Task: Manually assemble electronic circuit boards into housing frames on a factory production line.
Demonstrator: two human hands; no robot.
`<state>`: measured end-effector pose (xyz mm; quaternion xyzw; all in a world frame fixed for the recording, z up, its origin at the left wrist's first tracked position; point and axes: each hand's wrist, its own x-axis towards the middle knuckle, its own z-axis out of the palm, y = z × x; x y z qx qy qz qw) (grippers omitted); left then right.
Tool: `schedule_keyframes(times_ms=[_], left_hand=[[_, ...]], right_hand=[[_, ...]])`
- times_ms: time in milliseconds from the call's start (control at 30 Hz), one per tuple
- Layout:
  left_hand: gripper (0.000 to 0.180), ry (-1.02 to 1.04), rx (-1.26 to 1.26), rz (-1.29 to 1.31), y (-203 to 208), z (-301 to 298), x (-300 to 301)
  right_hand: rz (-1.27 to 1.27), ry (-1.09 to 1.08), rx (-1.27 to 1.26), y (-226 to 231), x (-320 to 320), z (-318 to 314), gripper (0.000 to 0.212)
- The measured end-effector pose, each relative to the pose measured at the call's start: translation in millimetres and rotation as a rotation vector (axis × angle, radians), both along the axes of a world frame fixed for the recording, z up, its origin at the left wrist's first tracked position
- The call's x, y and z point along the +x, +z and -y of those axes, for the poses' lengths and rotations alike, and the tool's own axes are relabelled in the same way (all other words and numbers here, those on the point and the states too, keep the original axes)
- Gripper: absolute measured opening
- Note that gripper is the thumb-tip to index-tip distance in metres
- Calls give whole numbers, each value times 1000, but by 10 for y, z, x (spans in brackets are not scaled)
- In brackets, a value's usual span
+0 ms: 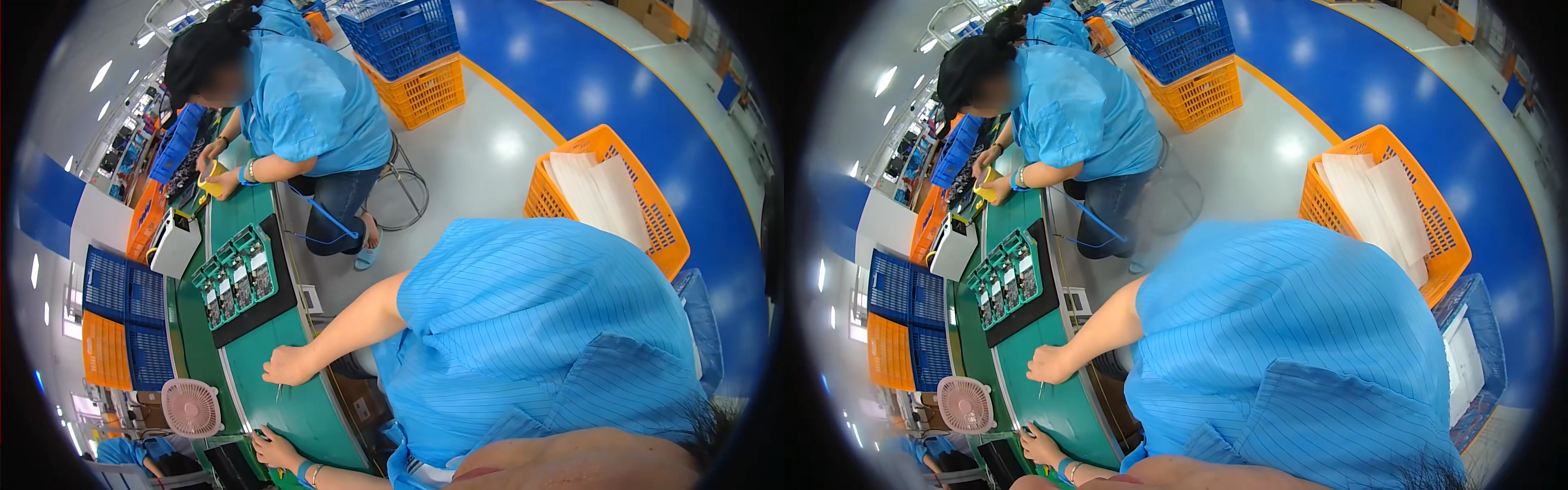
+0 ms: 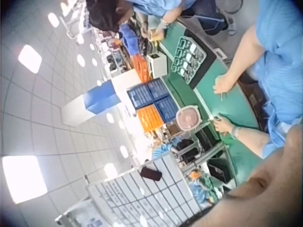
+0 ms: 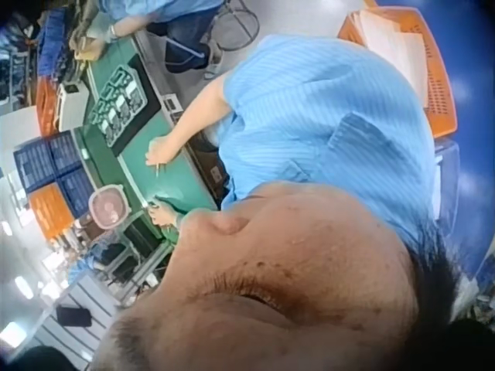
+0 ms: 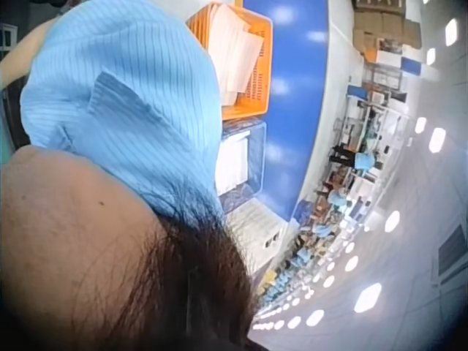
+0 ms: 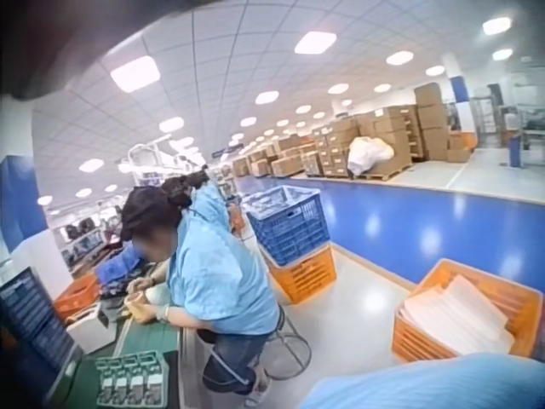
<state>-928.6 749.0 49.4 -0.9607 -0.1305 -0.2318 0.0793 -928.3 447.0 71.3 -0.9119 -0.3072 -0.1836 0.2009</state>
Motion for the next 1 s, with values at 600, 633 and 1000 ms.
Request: schedule_keyframes(times_ms=[600,633,1000], left_hand=[[55,5,17,15,134,66,-178],[56,10,22,5,168,96,-219],[54,-58,15,48,68,-113,-138]], right_hand=[[17,18,46,57,-73,30,20],[12,22,43,60,-80,26,21],[6,42,31,119,-129,45,22]])
